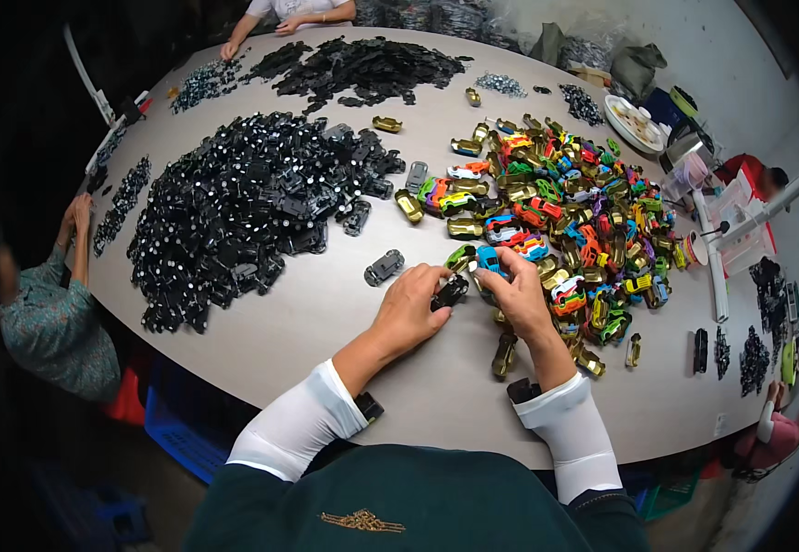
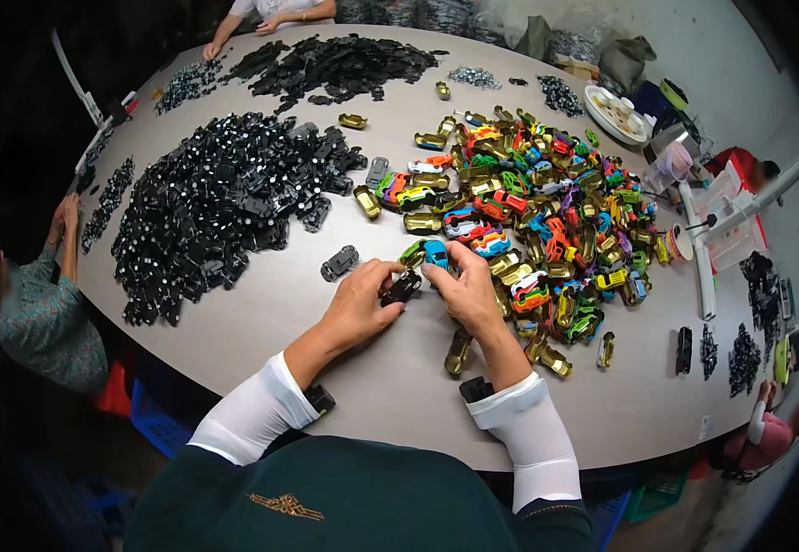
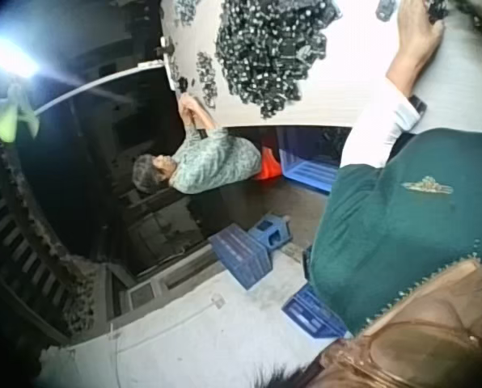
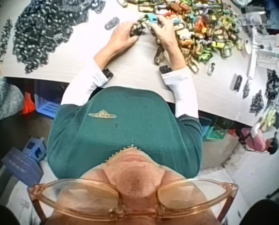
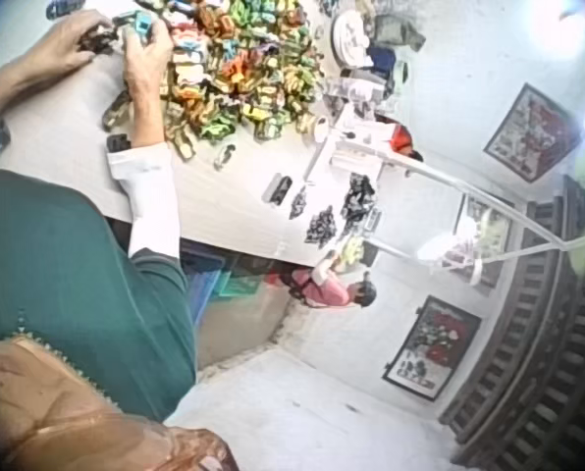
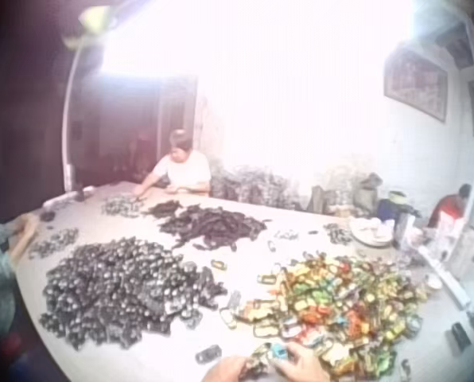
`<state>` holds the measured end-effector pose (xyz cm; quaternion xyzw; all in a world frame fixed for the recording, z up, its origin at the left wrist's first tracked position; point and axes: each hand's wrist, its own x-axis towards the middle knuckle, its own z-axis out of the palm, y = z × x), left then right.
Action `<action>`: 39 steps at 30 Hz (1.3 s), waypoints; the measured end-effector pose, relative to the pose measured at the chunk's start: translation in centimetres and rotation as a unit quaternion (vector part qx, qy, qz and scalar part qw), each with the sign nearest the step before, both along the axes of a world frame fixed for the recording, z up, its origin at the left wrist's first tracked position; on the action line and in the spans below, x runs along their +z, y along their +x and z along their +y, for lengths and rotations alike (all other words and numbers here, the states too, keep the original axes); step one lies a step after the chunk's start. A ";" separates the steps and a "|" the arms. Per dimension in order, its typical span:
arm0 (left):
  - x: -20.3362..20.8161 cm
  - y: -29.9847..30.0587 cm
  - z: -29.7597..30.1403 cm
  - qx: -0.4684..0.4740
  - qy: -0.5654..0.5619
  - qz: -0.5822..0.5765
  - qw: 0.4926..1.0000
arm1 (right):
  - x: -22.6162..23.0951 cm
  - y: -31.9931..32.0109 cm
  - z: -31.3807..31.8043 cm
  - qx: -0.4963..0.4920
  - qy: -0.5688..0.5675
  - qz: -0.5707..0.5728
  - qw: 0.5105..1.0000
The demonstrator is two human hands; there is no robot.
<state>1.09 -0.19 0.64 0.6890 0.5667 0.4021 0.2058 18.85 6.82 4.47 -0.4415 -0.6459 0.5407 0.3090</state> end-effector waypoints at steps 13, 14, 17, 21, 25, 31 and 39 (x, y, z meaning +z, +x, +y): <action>-0.8 -1.8 1.1 -0.050 -0.204 -0.532 0.820 | 1.4 -1.2 -2.5 0.062 0.438 -0.269 0.855; -0.7 -1.8 1.1 -0.057 -0.193 -0.552 0.809 | 1.4 -1.1 -2.7 0.073 0.432 -0.315 0.842; -0.6 -1.7 1.1 -0.070 -0.190 -0.557 0.806 | 0.2 -1.1 -2.3 0.092 0.371 -0.203 0.902; 0.0 -1.2 1.1 -0.048 -0.202 -0.546 0.812 | 0.4 -1.3 -2.3 0.080 0.332 -0.106 0.934; -1.0 -1.2 0.8 -0.033 -0.178 -0.426 0.886 | 1.0 -2.0 -2.9 -0.004 0.337 -0.124 0.933; -1.6 -0.7 0.8 -0.005 -0.102 -0.395 0.913 | 1.2 -2.5 -3.8 -0.021 0.312 -0.135 0.940; -0.5 -0.4 0.1 -0.003 -0.054 -0.259 0.964 | -0.3 -2.5 -3.6 -0.015 0.384 -0.156 0.910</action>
